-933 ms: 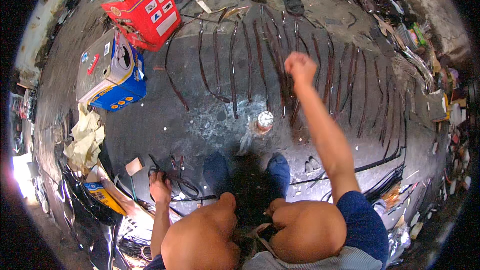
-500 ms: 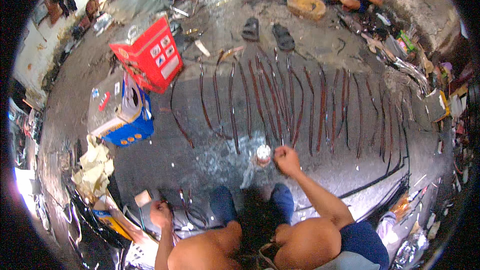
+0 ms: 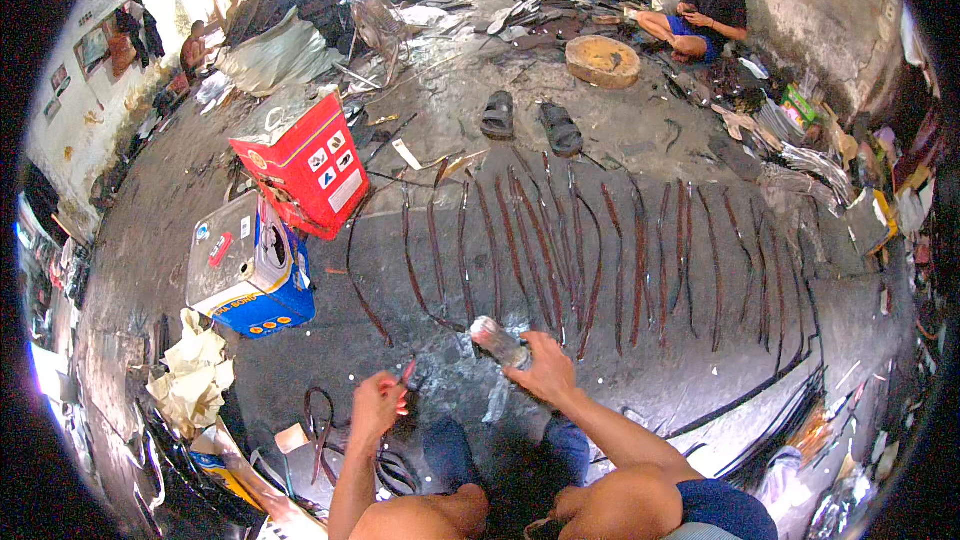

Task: The person sits on the floor and repeatedly applies a white substance from a small container onto long, thin, dark strips. They pick up each strip, apply the substance, and place it back on the floor in a row. The person also uses a small grey block to rub the strips.

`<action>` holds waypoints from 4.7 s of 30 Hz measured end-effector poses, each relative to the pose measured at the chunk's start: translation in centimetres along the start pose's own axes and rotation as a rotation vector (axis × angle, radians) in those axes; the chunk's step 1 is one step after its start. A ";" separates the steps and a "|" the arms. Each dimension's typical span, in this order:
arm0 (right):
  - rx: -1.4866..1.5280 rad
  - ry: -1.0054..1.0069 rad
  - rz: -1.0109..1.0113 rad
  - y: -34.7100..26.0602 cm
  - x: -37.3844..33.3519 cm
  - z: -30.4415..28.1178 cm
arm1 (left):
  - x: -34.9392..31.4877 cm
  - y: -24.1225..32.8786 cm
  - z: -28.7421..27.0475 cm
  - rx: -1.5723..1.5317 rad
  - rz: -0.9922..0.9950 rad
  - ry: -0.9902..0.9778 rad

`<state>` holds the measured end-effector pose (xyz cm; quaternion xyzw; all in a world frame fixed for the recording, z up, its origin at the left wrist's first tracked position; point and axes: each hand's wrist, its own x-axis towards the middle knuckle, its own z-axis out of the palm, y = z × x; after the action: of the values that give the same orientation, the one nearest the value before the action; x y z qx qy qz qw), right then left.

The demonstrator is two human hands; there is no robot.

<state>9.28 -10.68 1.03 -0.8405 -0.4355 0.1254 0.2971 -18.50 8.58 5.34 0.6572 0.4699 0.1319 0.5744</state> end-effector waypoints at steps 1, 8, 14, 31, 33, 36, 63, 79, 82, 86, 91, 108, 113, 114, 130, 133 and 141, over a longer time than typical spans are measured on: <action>-0.053 -0.041 -0.018 0.9 0.6 0.4 | 0.6 1.0 2.6 -0.003 -0.023 0.032; -0.382 -0.174 -0.094 -2.1 4.3 0.6 | 0.6 0.5 8.2 0.395 0.236 0.267; -0.287 -0.199 0.022 -2.4 6.6 1.3 | 1.0 -1.3 9.4 -0.073 0.085 0.136; 1.009 0.226 0.070 -5.4 0.7 -7.4 | 1.3 4.8 11.8 -0.745 -0.193 -0.308; 1.003 0.190 0.037 -7.3 0.7 -7.1 | 1.2 4.8 11.9 -0.799 -0.195 -0.405; 0.864 0.169 0.058 -6.5 0.5 -6.1 | 0.6 5.1 11.9 -1.214 -0.327 -0.686; 0.811 0.402 0.406 6.8 -2.7 -7.5 | 6.1 7.3 9.9 0.155 -0.015 -0.576; 0.376 0.331 0.273 1.0 -0.8 -4.2 | 11.1 -1.4 18.8 0.382 0.103 -0.403; 0.451 0.312 0.253 2.0 -0.6 -4.5 | 11.2 -1.9 19.3 0.428 0.119 -0.360; 0.357 0.165 0.158 2.3 -1.0 -3.3 | 11.4 -2.6 19.7 0.389 0.098 -0.333; 0.096 0.088 -0.113 2.6 -2.1 -0.4 | 9.8 -1.4 19.8 0.522 0.235 -0.227; 0.564 -0.125 0.458 10.8 -1.0 3.2 | 4.4 2.6 20.6 0.155 0.604 -0.355; 0.748 0.028 0.525 7.5 -0.8 -2.0 | 4.4 2.6 20.7 0.174 0.602 -0.323; 0.880 0.077 0.516 6.1 -0.7 -5.1 | 4.4 2.8 20.7 0.166 0.604 -0.323; 0.470 0.368 -0.453 -11.3 11.5 -31.1 | 3.2 3.0 19.6 0.158 0.458 -0.349; 0.134 0.302 -0.513 -9.1 19.8 -30.6 | 3.1 2.4 19.2 0.119 0.720 -0.343; 0.872 0.155 -0.579 -11.3 31.9 -31.4 | 1.8 -1.8 6.8 0.195 0.394 0.483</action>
<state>35.36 7.81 34.28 -0.4908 -0.5341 0.1454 0.6729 -13.61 5.46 1.01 0.7371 0.4668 0.3472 0.3439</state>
